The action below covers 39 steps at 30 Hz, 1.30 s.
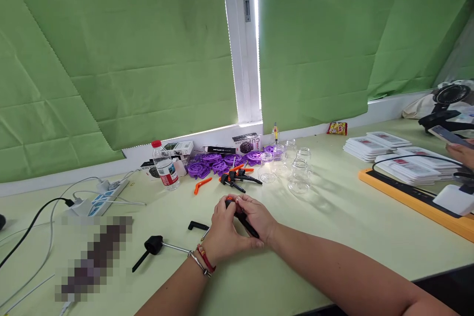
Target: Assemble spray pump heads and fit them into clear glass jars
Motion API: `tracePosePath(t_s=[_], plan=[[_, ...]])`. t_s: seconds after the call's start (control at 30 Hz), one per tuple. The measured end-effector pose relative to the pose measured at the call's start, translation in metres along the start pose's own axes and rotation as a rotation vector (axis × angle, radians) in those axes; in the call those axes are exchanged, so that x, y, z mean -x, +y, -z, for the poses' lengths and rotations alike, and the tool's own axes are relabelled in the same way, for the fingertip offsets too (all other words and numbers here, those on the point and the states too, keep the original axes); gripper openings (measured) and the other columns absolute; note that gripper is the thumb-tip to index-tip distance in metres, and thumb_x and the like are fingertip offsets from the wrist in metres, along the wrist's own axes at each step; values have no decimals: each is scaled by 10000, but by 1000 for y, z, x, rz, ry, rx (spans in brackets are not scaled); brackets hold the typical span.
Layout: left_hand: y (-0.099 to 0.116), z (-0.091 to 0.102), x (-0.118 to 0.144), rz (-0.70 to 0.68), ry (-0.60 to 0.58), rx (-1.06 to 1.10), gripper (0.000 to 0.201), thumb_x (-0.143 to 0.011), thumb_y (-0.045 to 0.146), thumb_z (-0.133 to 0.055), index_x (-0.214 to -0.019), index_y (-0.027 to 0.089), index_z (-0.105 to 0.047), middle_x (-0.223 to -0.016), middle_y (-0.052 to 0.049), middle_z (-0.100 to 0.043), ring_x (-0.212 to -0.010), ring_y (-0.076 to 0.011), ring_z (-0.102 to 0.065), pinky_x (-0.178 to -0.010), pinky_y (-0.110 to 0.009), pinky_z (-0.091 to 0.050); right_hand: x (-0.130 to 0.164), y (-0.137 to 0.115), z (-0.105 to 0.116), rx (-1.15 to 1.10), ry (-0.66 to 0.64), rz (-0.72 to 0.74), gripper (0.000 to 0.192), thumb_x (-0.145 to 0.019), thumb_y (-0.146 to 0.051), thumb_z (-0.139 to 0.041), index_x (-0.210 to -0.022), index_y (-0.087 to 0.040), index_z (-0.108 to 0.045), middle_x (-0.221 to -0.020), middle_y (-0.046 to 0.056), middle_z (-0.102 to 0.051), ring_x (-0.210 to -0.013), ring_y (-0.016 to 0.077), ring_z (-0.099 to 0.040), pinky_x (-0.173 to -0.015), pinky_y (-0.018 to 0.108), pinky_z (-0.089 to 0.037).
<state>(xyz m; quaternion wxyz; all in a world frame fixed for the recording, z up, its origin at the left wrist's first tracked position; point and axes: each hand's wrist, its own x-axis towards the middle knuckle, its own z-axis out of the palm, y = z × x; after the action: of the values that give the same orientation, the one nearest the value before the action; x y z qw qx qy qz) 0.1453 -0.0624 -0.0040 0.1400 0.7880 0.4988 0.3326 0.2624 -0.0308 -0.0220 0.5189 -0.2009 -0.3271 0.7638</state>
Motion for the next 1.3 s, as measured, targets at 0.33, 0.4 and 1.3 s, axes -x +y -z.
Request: tracePosePath(t_s=[0.33, 0.4, 1.3], plan=[[3, -1, -1, -21, -2, 20, 712, -462, 462, -790, -1111, 254, -582, -1162, -105, -449, -1131, -332, -417, -955, -501, -368, -1, -1, -3, -23, 18, 8, 229, -682, -339, -720, -803, -174, -617, -855, 22, -654, -867, 169, -596, -865, 310, -427], [1, 4, -2, -30, -14, 56, 623, -477, 429, -787, -1046, 252, -603, -1162, -101, -452, -1145, -330, -408, -955, -488, -368, 0, -4, -5, -32, 28, 7, 232, -681, -336, -724, -789, -170, -604, -837, 22, -650, -836, 161, -599, -842, 311, -437], [-24, 49, -6, 225, -326, 1450, 656, -634, 760, -381, -911, 185, -535, -1061, -144, -585, -1092, -363, -511, -788, -441, -417, 4, -47, 2, 339, -137, -7, 303, -727, -335, -673, -939, -212, -494, -641, -51, -559, -439, 36, -340, -455, 191, -182]])
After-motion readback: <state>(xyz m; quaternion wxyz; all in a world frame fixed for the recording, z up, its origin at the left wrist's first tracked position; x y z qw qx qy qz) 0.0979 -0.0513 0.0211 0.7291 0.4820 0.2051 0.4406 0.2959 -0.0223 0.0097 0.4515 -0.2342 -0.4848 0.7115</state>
